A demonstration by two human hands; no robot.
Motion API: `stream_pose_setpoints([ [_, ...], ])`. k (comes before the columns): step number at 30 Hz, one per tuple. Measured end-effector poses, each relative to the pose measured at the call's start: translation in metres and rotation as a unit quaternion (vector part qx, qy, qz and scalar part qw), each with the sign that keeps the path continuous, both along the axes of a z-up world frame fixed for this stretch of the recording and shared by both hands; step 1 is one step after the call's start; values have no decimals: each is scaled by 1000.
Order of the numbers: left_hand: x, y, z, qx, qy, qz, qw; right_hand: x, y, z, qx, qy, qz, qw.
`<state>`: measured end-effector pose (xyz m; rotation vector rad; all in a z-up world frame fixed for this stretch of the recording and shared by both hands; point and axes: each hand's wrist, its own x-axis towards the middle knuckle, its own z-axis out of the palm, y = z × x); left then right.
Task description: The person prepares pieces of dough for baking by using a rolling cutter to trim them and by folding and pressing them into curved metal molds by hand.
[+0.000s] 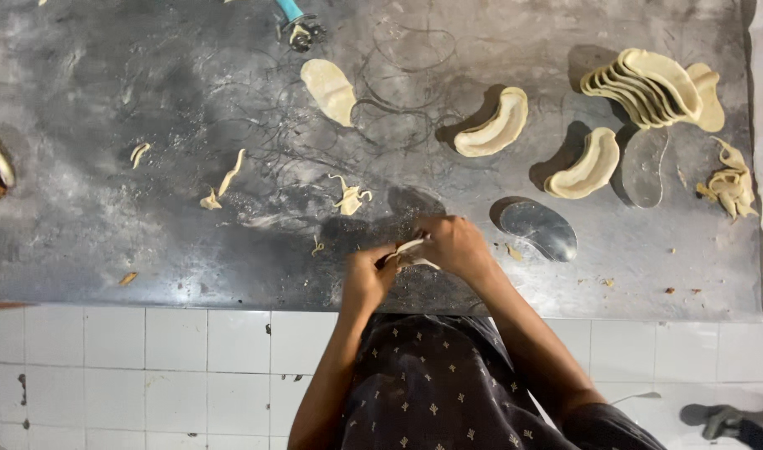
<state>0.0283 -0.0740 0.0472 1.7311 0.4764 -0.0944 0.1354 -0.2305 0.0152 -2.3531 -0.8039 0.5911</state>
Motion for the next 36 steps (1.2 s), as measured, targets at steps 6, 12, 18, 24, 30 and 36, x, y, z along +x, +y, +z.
stream_pose_setpoints([
  [6, -20, 32, -39, -83, -13, 89, 992, -2, 30, 26, 222, 165, -97, 956],
  [12, -37, 40, -49, -184, -18, 170, 968, -15, 22, -61, 199, 296, -242, 902],
  [18, -50, 66, -49, -77, -44, 195, 977, -42, 52, -19, 314, 354, -240, 848],
  [24, -50, 89, -95, -109, -27, 203, 973, -49, 64, -20, 275, 359, -264, 852],
  [30, -53, 107, -111, -125, -90, 131, 979, -63, 71, -30, 280, 342, -290, 849],
  [36, -49, 106, -55, -79, -38, 155, 984, -78, 87, 14, 299, 358, -329, 821],
])
